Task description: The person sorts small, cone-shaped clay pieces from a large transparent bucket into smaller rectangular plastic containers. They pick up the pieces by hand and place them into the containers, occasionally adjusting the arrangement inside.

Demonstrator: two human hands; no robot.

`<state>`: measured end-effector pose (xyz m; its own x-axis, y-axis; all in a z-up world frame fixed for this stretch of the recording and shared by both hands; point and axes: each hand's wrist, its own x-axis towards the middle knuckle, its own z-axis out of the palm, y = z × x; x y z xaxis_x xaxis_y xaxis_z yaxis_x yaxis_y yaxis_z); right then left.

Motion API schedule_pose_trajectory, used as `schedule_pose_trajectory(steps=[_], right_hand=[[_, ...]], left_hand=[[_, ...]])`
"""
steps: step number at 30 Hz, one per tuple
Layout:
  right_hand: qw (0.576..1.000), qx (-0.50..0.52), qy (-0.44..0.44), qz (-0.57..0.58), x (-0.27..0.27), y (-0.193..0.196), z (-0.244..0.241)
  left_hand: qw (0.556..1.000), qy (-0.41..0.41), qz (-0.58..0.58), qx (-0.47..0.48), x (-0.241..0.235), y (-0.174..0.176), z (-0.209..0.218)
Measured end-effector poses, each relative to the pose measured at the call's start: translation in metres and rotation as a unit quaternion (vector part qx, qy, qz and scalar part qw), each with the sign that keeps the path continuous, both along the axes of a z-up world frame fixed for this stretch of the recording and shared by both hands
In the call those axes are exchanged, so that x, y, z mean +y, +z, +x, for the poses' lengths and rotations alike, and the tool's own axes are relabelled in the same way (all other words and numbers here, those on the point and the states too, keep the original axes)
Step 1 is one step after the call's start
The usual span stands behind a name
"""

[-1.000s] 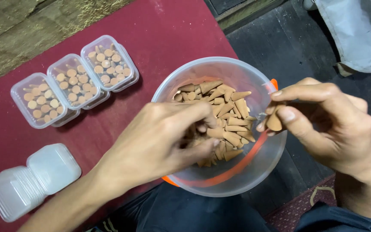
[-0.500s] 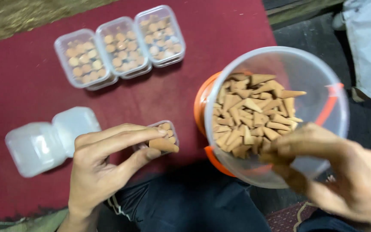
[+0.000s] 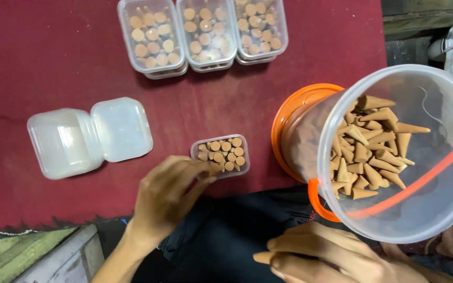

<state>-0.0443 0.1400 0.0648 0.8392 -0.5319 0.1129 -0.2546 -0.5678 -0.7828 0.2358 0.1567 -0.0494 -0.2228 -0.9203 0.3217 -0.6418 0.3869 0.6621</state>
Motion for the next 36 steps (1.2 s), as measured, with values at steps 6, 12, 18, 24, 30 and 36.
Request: schedule_pose_trajectory(steps=[6, 12, 18, 24, 30, 36], right_hand=[[0.993, -0.038, -0.097, -0.06, 0.004, -0.046, 0.04], [0.987, -0.045, -0.126, -0.088, 0.004, -0.068, 0.054], [0.984, -0.018, -0.17, -0.055, 0.003, -0.1, 0.056], [0.978, -0.015, -0.196, -0.064, -0.001, -0.118, 0.054], [0.981, 0.051, -0.184, -0.043, -0.002, -0.133, 0.053], [0.979, 0.122, -0.142, -0.085, 0.0, -0.155, 0.053]], left_hand=[[0.993, -0.008, -0.055, -0.105, 0.014, -0.031, -0.006], [0.991, -0.007, -0.059, -0.124, 0.014, -0.037, -0.008], [0.991, 0.003, -0.056, -0.123, 0.013, -0.046, -0.011], [0.993, 0.006, -0.047, -0.107, 0.015, -0.047, -0.01], [0.991, 0.05, -0.027, -0.117, 0.028, -0.054, -0.012], [0.983, 0.078, 0.0, -0.165, 0.039, -0.069, -0.011]])
